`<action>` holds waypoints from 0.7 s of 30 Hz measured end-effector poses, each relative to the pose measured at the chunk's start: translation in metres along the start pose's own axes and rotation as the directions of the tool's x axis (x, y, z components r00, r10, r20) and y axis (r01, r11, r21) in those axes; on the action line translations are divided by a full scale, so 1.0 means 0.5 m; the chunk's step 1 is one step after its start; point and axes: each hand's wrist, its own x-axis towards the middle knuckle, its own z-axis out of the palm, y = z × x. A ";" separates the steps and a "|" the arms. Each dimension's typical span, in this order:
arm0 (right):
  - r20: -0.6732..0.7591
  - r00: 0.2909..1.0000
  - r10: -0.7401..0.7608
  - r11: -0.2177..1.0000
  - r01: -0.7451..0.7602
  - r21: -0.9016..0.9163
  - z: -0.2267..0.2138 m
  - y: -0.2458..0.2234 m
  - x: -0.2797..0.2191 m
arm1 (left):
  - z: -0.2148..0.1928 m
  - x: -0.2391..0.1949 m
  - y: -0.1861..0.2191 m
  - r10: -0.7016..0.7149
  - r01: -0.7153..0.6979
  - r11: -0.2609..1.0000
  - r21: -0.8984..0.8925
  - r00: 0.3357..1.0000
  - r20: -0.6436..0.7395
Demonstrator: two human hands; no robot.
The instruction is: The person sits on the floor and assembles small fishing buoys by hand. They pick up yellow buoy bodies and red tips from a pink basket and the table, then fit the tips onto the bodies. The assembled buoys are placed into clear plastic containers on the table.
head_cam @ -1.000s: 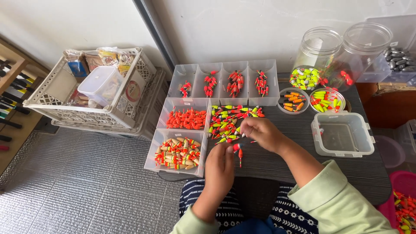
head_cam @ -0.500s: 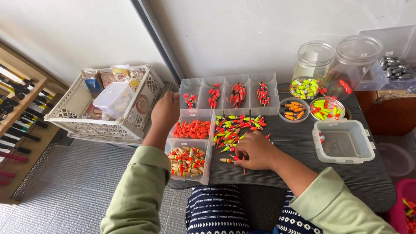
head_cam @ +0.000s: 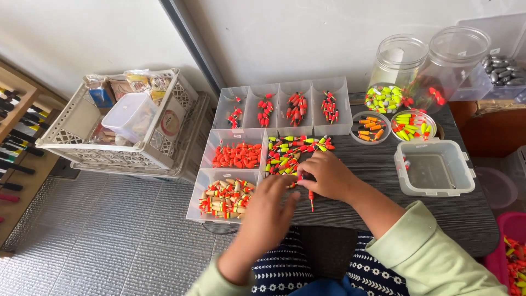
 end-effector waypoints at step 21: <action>0.014 0.985 0.173 0.843 -0.155 0.515 -0.058 -0.032 0.006 | 0.263 -0.024 -0.125 -0.139 0.181 0.981 0.071 0.906 -0.399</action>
